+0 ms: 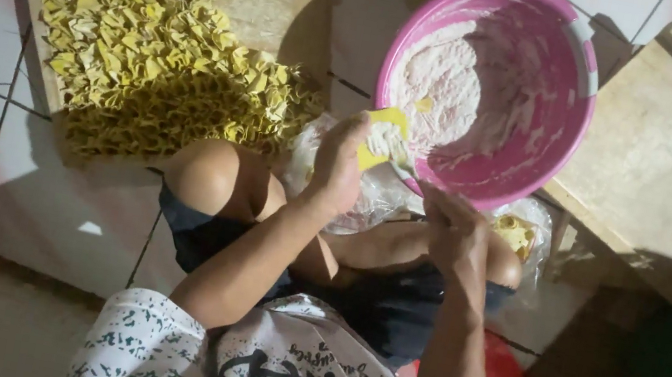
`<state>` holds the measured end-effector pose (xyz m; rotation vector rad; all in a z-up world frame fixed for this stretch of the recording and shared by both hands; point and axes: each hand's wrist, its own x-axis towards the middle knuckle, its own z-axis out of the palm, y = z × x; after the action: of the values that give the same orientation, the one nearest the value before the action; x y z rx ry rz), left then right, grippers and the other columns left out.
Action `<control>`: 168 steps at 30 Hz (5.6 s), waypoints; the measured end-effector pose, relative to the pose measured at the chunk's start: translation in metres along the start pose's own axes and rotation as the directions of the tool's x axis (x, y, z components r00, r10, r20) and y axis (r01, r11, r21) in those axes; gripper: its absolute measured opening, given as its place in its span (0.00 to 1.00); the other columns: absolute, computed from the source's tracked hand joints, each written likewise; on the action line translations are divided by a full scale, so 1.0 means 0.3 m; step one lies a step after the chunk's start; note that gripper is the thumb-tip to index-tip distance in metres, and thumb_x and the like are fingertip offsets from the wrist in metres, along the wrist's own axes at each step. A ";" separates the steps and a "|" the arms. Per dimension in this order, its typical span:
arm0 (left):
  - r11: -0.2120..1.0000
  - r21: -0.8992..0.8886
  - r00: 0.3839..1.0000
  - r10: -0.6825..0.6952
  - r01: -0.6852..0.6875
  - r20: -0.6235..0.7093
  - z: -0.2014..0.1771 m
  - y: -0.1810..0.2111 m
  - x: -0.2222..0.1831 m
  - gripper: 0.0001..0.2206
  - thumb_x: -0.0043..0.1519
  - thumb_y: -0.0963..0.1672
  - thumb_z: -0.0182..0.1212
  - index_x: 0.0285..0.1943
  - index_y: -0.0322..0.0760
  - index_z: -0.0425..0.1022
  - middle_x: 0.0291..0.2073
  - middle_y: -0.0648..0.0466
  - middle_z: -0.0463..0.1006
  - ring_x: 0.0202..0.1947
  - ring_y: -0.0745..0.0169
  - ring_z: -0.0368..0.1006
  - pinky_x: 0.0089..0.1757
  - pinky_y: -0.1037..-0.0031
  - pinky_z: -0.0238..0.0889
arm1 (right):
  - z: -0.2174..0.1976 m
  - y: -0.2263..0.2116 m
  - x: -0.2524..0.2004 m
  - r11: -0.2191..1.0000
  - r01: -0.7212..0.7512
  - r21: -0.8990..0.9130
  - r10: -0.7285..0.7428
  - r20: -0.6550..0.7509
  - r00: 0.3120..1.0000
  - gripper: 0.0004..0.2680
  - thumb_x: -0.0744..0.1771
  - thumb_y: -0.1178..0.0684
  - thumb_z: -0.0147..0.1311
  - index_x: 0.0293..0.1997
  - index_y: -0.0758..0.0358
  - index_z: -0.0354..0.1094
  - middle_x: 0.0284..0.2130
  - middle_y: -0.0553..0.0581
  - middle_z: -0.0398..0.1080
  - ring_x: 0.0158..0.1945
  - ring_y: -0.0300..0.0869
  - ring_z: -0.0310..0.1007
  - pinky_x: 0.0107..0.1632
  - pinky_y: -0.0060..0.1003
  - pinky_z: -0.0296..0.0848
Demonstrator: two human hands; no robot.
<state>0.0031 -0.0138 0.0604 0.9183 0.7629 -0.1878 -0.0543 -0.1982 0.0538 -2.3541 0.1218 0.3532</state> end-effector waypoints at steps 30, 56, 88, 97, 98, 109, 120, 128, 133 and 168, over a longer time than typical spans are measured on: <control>0.986 0.045 0.850 -0.163 0.162 0.501 -0.149 0.200 -0.259 0.12 0.62 0.48 0.62 0.44 0.34 0.78 0.32 0.48 0.78 0.28 0.61 0.78 0.19 0.77 0.68 | 0.144 -0.071 -0.071 0.519 0.408 0.751 -0.187 -0.366 0.912 0.08 0.62 0.70 0.65 0.37 0.74 0.68 0.33 0.70 0.75 0.36 0.48 0.77 0.39 0.42 0.77; 0.481 0.535 0.661 0.136 -0.695 0.738 -0.330 0.129 -0.134 0.17 0.62 0.42 0.63 0.61 0.44 0.73 0.53 0.34 0.71 0.46 0.21 0.76 0.47 0.42 0.73 | 0.287 0.006 -0.010 0.589 0.458 0.666 -0.273 -0.370 0.888 0.06 0.65 0.69 0.63 0.33 0.71 0.67 0.35 0.69 0.71 0.33 0.43 0.71 0.31 0.37 0.72; 0.301 0.872 0.902 -0.079 -0.385 0.425 -0.437 0.073 0.345 0.07 0.60 0.45 0.58 0.30 0.43 0.78 0.37 0.43 0.80 0.43 0.39 0.79 0.52 0.54 0.68 | 0.334 0.011 -0.055 0.857 -0.240 0.455 0.263 0.013 0.965 0.08 0.70 0.57 0.54 0.52 0.56 0.79 0.23 0.54 0.70 0.27 0.34 0.64 0.35 0.32 0.68; -0.611 0.627 0.705 0.153 -0.483 0.692 -0.496 -0.555 0.343 0.04 0.56 0.45 0.62 0.30 0.44 0.78 0.29 0.54 0.73 0.34 0.58 0.74 0.31 0.74 0.68 | 0.381 -0.015 -0.013 0.787 -0.332 0.520 0.225 0.259 0.939 0.19 0.72 0.43 0.52 0.65 0.69 0.64 0.53 0.77 0.70 0.59 0.64 0.71 0.60 0.63 0.67; -0.666 0.612 0.706 0.179 -0.425 0.685 -0.479 -0.518 0.319 0.03 0.55 0.43 0.63 0.29 0.43 0.78 0.27 0.53 0.74 0.32 0.58 0.74 0.30 0.75 0.67 | 0.377 -0.002 -0.022 0.787 -0.343 0.514 0.236 0.263 0.936 0.17 0.72 0.43 0.51 0.64 0.65 0.66 0.53 0.73 0.72 0.57 0.61 0.73 0.59 0.61 0.68; 0.031 0.863 0.863 0.007 -0.504 0.504 -0.365 -0.204 0.123 0.07 0.57 0.43 0.60 0.40 0.39 0.81 0.32 0.46 0.80 0.40 0.40 0.80 0.42 0.57 0.74 | 0.324 0.154 -0.167 0.795 -0.078 0.602 0.071 0.036 0.997 0.10 0.72 0.49 0.51 0.55 0.59 0.77 0.26 0.53 0.65 0.29 0.37 0.66 0.33 0.36 0.67; 0.874 0.419 0.859 -0.002 -0.248 0.513 -0.260 -0.068 -0.155 0.05 0.60 0.41 0.63 0.42 0.32 0.78 0.28 0.53 0.76 0.28 0.70 0.72 0.34 0.78 0.70 | 0.356 0.207 -0.093 0.318 0.061 0.946 -0.058 -0.045 0.997 0.07 0.65 0.67 0.60 0.45 0.72 0.72 0.11 0.53 0.59 0.11 0.34 0.54 0.17 0.28 0.54; 0.766 0.482 0.850 0.155 -0.425 0.503 -0.304 -0.145 -0.129 0.13 0.55 0.42 0.72 0.46 0.33 0.79 0.30 0.49 0.77 0.31 0.65 0.72 0.35 0.74 0.68 | 0.314 0.086 -0.123 0.540 0.106 0.835 0.000 -0.126 0.992 0.06 0.65 0.65 0.64 0.44 0.69 0.74 0.26 0.56 0.71 0.27 0.33 0.65 0.29 0.29 0.65; 0.741 0.477 0.872 0.315 -0.473 0.375 -0.293 -0.154 -0.119 0.08 0.60 0.41 0.67 0.46 0.33 0.81 0.32 0.45 0.80 0.34 0.61 0.75 0.40 0.67 0.71 | 0.198 0.151 -0.072 0.664 0.073 0.744 0.022 -0.118 0.993 0.09 0.72 0.56 0.47 0.58 0.67 0.66 0.28 0.54 0.70 0.24 0.31 0.62 0.26 0.24 0.61; 0.874 0.475 0.994 0.105 -0.104 0.025 -0.202 -0.254 0.184 0.30 0.62 0.51 0.62 0.66 0.23 0.67 0.60 0.26 0.68 0.62 0.36 0.68 0.58 0.56 0.66 | 0.172 0.391 0.283 0.753 0.578 -0.314 -0.464 0.369 0.805 0.12 0.61 0.55 0.67 0.43 0.72 0.79 0.40 0.66 0.80 0.44 0.61 0.79 0.45 0.50 0.80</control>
<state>-0.0225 -0.0046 -0.0481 1.4267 0.6754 -0.2874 -0.0065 -0.2457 -0.0842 -2.5869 -0.8224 0.4414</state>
